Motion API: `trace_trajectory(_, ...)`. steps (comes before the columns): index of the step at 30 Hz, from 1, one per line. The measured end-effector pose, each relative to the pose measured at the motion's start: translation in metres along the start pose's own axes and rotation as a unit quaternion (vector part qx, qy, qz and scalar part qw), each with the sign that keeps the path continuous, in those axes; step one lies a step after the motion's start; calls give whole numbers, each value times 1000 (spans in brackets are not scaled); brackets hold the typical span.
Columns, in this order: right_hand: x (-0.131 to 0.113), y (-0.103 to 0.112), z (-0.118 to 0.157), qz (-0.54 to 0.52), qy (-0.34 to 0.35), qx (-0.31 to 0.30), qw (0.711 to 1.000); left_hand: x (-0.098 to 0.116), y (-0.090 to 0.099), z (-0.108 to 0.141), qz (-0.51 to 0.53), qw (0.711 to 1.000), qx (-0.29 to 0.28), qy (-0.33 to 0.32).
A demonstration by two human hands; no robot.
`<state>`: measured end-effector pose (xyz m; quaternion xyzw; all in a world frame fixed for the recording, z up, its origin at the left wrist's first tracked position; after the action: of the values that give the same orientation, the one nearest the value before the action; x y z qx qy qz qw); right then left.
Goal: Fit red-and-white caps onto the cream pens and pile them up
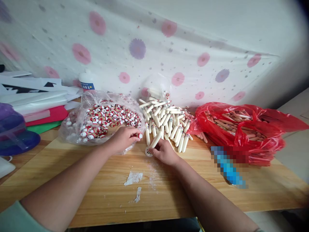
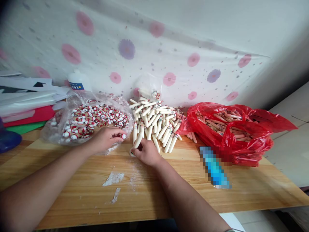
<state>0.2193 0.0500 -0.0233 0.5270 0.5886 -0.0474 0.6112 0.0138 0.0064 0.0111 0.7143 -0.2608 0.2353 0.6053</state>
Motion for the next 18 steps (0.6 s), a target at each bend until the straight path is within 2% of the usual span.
trace_trajectory(2,3,1,-1,-61,-6,21,998,0,-1,1,36,999,-8,20)
trace_trajectory(4,5,3,-2,-157,-18,71,985,1,-2,2,74,997,-16,31)
trace_trajectory(6,3,8,-2,-282,-29,133,950,3,-4,4,118,992,-33,35)
trace_trajectory(8,-2,12,-2,-389,-36,181,903,5,-8,6,177,981,-61,44)
trace_trajectory(10,-9,14,-1,-453,-40,206,867,6,-14,8,238,966,-85,55)
trace_trajectory(11,-12,15,-1,-468,-40,210,858,7,-16,9,257,960,-91,57)
trace_trajectory(13,-16,14,0,-482,-36,212,850,8,-21,9,272,956,-94,53)
trace_trajectory(18,-16,9,-1,-478,-31,206,853,12,-24,10,284,953,-92,48)
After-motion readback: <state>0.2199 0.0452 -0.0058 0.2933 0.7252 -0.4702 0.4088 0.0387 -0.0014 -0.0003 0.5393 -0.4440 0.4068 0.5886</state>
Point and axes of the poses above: each hand's wrist, its own z-axis away from the middle knuckle, its own y-axis out of the back of the hand, x = y × z, the point moved 1 cm from there along -z, towards the middle knuckle, and after that the axes turned 5 degrees about y, right-handed, at the moved point
